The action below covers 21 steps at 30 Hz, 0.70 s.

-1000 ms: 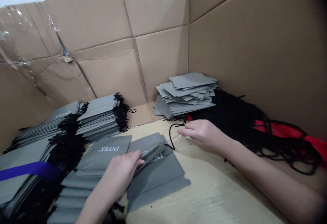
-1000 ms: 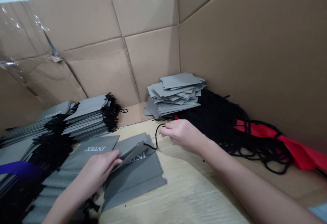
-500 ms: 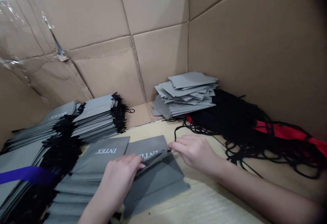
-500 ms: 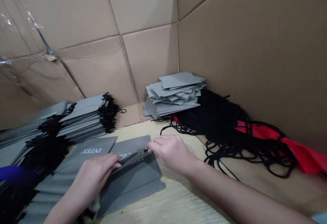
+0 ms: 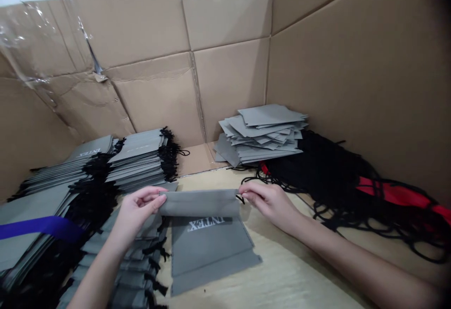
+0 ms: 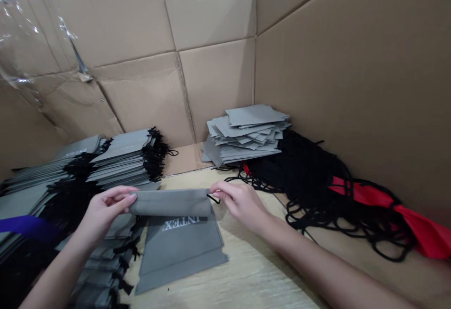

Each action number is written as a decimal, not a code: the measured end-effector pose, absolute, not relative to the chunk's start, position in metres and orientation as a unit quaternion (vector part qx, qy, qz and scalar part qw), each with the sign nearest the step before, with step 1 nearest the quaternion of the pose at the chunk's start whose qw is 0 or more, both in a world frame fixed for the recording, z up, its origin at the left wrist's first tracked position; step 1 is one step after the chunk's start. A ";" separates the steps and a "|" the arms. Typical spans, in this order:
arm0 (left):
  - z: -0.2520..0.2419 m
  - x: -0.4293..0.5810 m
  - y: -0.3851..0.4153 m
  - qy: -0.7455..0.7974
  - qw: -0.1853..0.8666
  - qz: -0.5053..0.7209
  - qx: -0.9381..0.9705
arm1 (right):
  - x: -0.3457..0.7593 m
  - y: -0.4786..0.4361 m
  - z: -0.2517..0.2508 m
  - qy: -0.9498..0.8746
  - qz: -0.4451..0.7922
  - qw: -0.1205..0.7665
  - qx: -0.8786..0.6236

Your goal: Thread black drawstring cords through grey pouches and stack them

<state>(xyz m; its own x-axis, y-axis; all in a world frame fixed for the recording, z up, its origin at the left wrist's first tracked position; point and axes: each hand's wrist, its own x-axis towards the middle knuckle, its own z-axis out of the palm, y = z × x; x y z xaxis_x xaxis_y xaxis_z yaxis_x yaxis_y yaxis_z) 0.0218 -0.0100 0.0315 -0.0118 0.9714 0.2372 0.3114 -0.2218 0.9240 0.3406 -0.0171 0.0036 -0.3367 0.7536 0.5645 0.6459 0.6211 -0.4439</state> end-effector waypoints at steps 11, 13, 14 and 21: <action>0.026 0.032 -0.009 0.466 0.406 0.564 0.547 | 0.336 -0.021 0.004 -0.811 0.136 0.410 -0.394; 0.024 0.033 -0.008 0.466 0.412 0.565 0.542 | 0.338 -0.020 0.006 -0.827 0.114 0.389 -0.389; 0.023 0.034 -0.008 0.468 0.411 0.567 0.540 | 0.339 -0.019 0.007 -0.834 0.098 0.381 -0.387; 0.025 0.039 -0.010 0.489 0.425 0.572 0.503 | 0.350 -0.015 0.014 -0.858 0.025 0.370 -0.355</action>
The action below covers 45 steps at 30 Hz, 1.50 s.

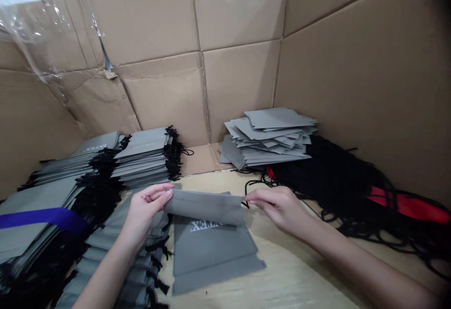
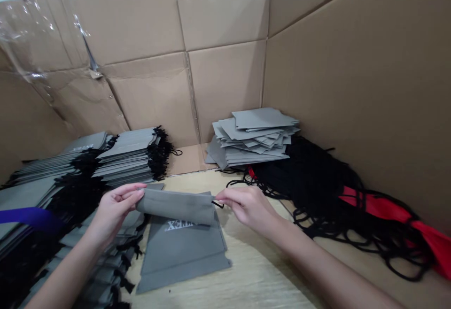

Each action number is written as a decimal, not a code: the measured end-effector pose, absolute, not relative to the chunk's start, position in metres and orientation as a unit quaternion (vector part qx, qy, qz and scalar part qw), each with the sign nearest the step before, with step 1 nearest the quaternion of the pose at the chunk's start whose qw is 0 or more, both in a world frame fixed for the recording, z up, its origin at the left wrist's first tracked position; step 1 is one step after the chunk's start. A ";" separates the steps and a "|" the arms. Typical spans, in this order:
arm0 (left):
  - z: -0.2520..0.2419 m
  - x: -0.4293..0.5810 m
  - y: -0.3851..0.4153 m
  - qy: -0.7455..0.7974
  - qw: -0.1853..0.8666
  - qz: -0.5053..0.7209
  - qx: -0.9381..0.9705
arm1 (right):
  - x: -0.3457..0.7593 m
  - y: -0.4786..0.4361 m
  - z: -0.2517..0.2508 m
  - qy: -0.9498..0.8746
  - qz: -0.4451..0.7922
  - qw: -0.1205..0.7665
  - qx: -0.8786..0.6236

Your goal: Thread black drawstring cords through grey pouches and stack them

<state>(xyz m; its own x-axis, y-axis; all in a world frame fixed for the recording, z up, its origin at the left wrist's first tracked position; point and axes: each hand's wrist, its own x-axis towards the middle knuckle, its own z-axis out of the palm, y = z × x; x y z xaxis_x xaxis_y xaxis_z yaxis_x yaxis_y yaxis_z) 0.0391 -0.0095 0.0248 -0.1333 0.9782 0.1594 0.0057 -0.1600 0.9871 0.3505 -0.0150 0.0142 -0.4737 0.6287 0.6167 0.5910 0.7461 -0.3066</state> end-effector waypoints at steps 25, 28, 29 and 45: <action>0.023 0.052 -0.019 0.494 0.398 0.523 0.569 | 0.329 -0.031 0.028 -0.821 0.127 0.335 -0.445; 0.022 0.051 -0.018 0.489 0.427 0.515 0.559 | 0.331 -0.029 0.028 -0.815 0.163 0.335 -0.444; 0.022 0.051 -0.018 0.486 0.437 0.515 0.555 | 0.332 -0.028 0.027 -0.810 0.172 0.338 -0.447; 0.024 0.050 -0.017 0.514 0.489 0.551 0.440 | 0.335 -0.019 0.019 -0.800 0.228 0.354 -0.427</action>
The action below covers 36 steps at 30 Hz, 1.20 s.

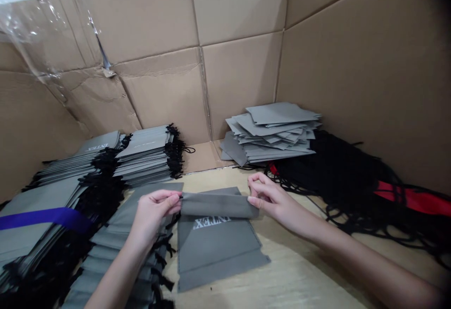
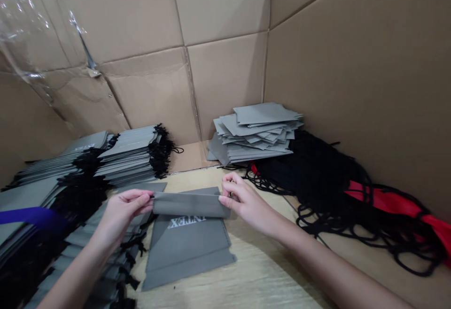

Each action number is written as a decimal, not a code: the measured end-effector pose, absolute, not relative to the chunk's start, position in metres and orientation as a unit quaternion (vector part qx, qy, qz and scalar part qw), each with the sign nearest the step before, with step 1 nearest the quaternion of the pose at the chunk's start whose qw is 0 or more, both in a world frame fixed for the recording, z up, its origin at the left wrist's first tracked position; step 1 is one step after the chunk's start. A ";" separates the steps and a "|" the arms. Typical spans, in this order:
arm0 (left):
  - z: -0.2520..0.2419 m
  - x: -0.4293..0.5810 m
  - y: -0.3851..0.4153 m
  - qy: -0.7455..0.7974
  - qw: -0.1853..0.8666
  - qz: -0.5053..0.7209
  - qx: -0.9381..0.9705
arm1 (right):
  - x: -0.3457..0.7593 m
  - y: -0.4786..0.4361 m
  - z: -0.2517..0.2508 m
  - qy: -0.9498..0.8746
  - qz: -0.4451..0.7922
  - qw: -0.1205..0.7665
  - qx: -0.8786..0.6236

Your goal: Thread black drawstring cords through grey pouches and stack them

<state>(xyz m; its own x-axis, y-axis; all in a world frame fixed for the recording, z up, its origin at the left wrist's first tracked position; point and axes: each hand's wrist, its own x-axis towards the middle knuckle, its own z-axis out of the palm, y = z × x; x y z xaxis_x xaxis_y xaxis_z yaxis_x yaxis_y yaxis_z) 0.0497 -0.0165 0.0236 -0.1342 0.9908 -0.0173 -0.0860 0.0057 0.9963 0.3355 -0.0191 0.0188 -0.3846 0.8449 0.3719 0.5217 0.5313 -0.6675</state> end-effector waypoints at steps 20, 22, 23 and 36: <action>0.017 0.047 -0.019 0.485 0.271 0.460 0.692 | 0.341 -0.014 0.014 -0.837 0.099 0.323 -0.430; 0.015 0.047 -0.022 0.471 0.224 0.415 0.745 | 0.343 -0.012 0.011 -0.839 0.098 0.313 -0.434; 0.015 0.047 -0.023 0.467 0.209 0.397 0.762 | 0.343 -0.011 0.010 -0.838 0.097 0.310 -0.439; 0.014 0.046 -0.026 0.586 -0.033 0.323 0.743 | 0.343 0.004 -0.003 -0.804 0.118 0.329 -0.481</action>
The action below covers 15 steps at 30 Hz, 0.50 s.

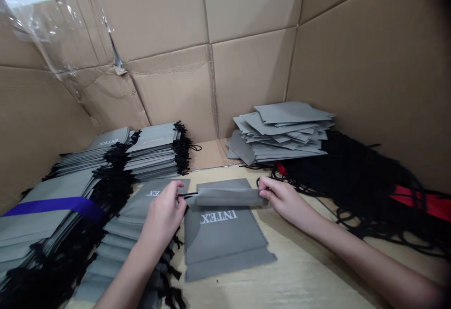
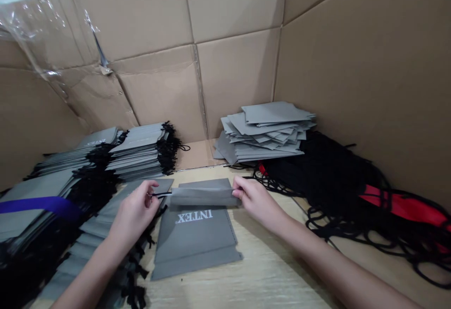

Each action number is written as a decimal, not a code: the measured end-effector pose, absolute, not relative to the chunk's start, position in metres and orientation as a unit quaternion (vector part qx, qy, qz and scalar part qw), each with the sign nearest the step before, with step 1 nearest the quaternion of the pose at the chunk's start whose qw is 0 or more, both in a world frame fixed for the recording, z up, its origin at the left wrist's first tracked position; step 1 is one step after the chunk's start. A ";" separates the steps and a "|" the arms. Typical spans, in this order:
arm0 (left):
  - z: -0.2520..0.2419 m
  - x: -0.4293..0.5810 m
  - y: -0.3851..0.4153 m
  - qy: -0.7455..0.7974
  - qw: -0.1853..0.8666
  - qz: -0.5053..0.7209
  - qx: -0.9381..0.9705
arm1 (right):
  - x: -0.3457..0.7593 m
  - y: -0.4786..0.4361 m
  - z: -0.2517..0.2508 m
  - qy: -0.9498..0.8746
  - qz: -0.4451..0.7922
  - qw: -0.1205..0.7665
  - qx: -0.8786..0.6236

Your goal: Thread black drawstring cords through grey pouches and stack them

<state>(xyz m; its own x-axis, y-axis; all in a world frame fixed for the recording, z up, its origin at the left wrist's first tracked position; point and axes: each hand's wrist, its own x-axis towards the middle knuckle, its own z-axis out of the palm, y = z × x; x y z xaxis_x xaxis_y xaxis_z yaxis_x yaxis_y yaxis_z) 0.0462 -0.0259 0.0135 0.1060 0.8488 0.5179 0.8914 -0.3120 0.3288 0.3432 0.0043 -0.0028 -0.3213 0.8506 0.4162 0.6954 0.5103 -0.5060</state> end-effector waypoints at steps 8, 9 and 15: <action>0.021 0.025 -0.022 -0.520 0.038 -0.374 -0.767 | 0.350 0.009 0.001 -0.774 0.140 0.348 -0.510; 0.020 0.026 -0.022 -0.515 0.041 -0.369 -0.773 | 0.348 0.008 0.001 -0.778 0.146 0.343 -0.505; 0.013 0.031 -0.021 -0.456 0.137 -0.345 -0.809 | 0.337 0.000 -0.003 -0.796 0.139 0.333 -0.486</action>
